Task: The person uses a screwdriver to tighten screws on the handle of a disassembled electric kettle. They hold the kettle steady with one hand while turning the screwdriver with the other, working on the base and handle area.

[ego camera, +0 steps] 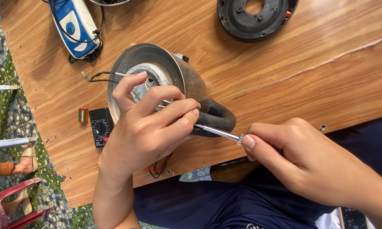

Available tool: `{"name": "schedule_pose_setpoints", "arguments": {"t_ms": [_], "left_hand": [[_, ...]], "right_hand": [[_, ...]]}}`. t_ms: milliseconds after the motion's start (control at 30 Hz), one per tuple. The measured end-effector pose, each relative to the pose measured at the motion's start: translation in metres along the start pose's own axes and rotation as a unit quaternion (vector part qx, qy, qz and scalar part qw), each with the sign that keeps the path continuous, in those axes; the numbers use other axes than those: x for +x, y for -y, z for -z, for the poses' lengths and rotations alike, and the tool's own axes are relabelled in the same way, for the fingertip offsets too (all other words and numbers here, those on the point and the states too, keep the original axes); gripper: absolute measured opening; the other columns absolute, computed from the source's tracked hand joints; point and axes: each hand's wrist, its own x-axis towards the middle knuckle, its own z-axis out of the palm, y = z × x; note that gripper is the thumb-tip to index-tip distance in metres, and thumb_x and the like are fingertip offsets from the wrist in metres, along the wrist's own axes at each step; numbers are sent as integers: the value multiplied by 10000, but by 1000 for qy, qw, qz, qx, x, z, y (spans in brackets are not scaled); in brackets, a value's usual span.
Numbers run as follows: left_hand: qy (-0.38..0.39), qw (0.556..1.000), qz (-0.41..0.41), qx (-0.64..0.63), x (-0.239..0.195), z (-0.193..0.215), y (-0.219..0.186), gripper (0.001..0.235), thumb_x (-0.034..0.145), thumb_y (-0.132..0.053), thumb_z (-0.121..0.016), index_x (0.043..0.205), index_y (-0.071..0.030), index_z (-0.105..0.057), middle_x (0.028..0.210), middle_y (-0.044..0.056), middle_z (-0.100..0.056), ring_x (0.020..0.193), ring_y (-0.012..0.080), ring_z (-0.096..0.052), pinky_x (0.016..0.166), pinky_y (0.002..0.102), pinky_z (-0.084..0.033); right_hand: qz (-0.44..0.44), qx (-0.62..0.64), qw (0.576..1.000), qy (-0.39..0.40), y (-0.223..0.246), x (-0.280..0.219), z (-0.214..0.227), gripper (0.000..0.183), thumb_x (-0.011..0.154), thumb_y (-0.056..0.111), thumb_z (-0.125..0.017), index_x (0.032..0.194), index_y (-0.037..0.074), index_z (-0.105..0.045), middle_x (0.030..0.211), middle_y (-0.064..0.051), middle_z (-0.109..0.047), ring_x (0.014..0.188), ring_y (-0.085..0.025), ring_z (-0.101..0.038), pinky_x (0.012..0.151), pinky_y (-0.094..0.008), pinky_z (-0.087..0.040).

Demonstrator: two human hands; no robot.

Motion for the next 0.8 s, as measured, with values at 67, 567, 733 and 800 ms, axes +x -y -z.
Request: {"name": "schedule_pose_setpoints", "arguments": {"t_ms": [67,567,733,800], "left_hand": [[1,1000,1,1,0,1,0,203,1090,-44,-614,915,-147,-610,1023,-97,-749,976,187,-654,1076,466,-248],[-8,1000,0,-2,-3,1,0,198,1085,-57,-582,910,-140,-626,1013,-85,-744,961,193,-663,1047,491,-251],[-2,1000,1,-6,0,3,-1,223,1094,-85,-537,895,-131,-626,1005,-75,-754,945,199,-663,1041,489,-248],[2,1000,11,-15,-1,4,-1,235,1101,-100,-526,889,-125,-626,1005,-65,-772,944,208,-662,1069,490,-215]], "right_hand": [[1,-9,1000,-5,0,-2,-1,512,1076,390,-560,628,142,-555,452,22,-437,427,-149,-376,449,-346,-381],[2,-12,999,46,6,4,1,501,1083,418,-499,666,165,-614,456,14,-521,421,-173,-458,491,-349,-430],[-38,-93,994,42,11,-2,-3,498,1078,474,-515,672,188,-555,463,-11,-615,408,-234,-541,522,-394,-437],[-116,-142,979,86,19,-1,0,496,1067,563,-480,697,254,-596,490,55,-676,427,-190,-577,539,-351,-459]]}}
